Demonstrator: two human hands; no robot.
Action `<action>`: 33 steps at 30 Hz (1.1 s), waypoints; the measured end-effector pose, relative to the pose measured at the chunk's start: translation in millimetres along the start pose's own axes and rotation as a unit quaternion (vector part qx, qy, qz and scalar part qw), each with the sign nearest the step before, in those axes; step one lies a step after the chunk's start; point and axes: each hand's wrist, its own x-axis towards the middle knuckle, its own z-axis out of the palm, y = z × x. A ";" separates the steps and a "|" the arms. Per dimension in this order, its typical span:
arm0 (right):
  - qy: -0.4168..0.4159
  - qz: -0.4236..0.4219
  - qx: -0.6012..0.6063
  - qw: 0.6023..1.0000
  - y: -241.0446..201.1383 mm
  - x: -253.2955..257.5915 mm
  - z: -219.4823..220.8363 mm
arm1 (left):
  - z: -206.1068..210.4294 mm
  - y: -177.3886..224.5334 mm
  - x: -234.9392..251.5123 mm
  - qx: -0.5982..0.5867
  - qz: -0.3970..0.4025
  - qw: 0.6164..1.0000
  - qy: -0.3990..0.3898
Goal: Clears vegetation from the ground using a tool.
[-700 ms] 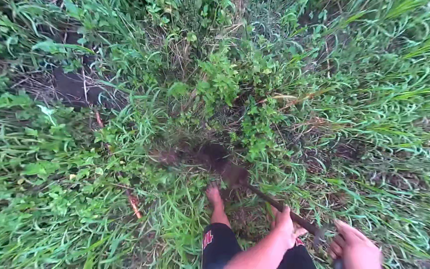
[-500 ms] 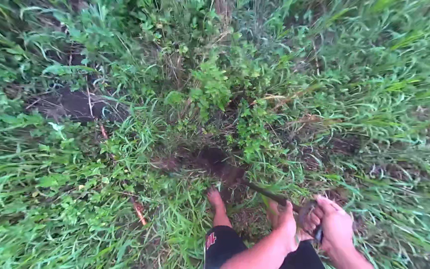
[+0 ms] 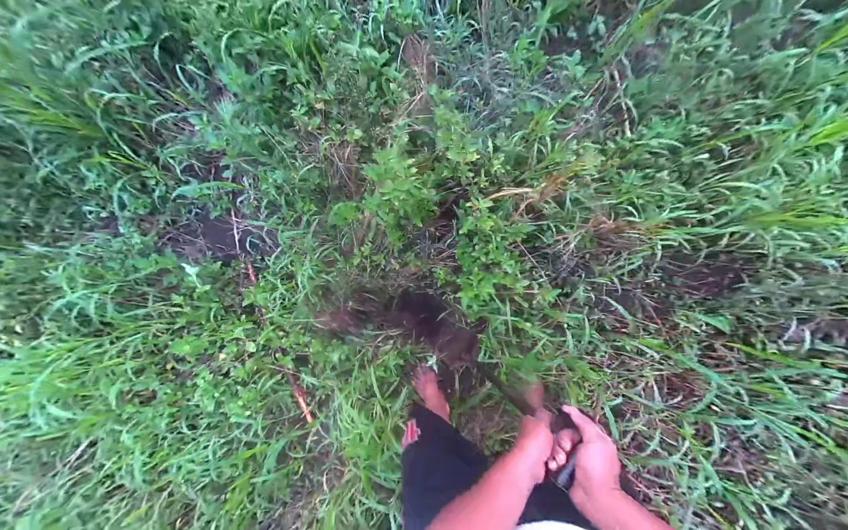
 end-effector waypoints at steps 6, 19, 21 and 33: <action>-0.020 0.073 0.000 0.997 -8.0 -8.4 13.4 | -9.7 8.1 -8.7 0.037 0.004 0.998 0.050; 0.036 0.066 -0.040 0.996 10.2 24.7 55.8 | -33.5 28.0 33.5 0.041 -0.035 0.995 0.078; 0.049 0.054 -0.065 0.995 29.7 41.7 73.4 | -54.8 29.4 60.6 0.065 -0.033 0.994 0.087; 0.071 -0.021 -0.156 0.985 43.9 152.7 16.4 | 4.2 23.0 148.7 0.078 0.035 0.984 0.156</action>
